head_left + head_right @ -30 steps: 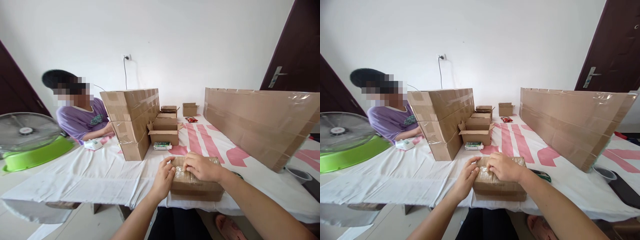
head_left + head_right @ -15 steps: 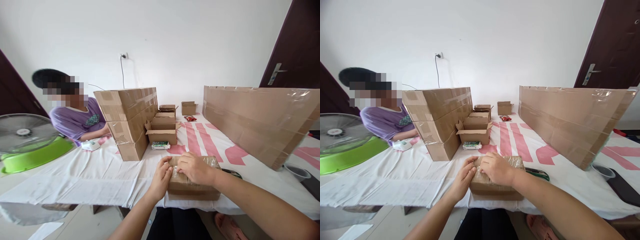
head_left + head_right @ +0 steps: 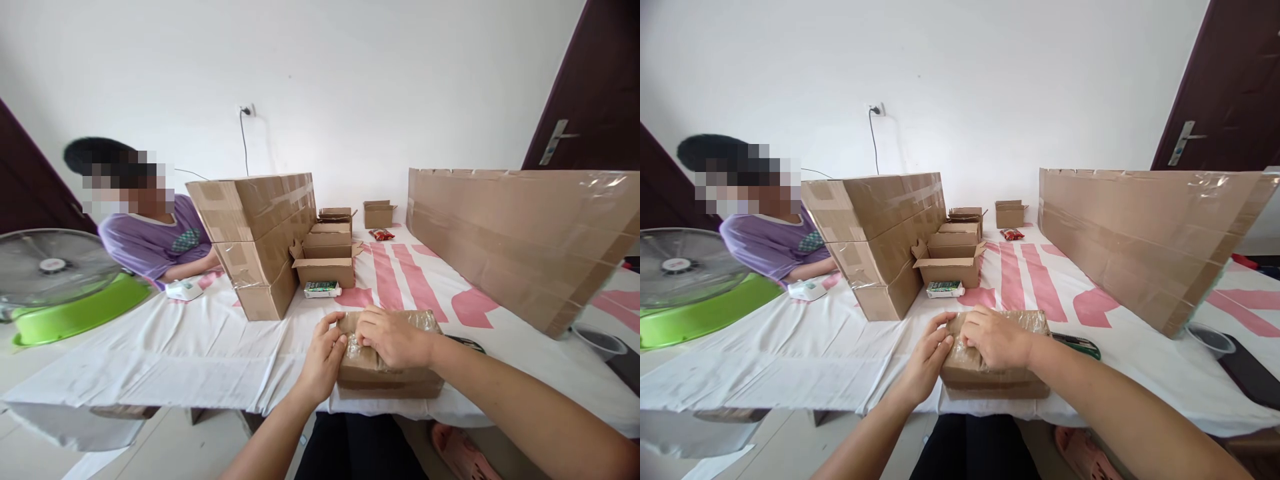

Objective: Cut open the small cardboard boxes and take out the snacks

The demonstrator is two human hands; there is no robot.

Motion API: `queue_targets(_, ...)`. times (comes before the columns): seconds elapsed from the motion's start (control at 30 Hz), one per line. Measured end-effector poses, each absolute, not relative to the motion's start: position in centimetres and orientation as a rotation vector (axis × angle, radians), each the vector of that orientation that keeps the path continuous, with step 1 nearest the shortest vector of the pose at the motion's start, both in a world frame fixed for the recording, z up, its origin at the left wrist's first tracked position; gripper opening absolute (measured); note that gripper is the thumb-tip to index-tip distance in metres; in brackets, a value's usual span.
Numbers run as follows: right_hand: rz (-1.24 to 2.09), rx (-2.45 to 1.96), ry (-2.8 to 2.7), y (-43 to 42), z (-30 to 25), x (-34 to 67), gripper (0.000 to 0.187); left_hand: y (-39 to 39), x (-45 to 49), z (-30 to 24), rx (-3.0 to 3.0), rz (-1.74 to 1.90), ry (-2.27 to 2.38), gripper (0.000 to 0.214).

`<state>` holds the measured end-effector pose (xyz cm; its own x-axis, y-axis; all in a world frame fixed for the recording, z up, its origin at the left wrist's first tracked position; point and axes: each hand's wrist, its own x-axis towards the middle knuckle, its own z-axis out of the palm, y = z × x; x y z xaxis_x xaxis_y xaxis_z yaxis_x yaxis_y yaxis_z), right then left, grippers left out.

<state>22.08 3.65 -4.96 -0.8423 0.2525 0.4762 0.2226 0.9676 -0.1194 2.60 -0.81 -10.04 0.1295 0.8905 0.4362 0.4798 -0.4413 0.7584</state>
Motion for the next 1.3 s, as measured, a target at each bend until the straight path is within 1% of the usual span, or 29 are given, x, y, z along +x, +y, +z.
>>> queue_targets(0.2,0.348,-0.390,-2.645,3.4,-3.5,22.8,0.017,-0.8,2.8,-9.9,1.984,1.246,1.344,0.032)
queue_targets(0.37,0.470,-0.409,-2.644,3.5,-3.0,23.3,0.018,-0.7,2.8,-9.8,1.998,1.233,1.362,0.033)
queue_targets(1.3,0.520,-0.441,-2.630,2.7,-3.0,26.3,0.022,-0.9,3.3,-9.4,2.121,1.221,1.410,0.031)
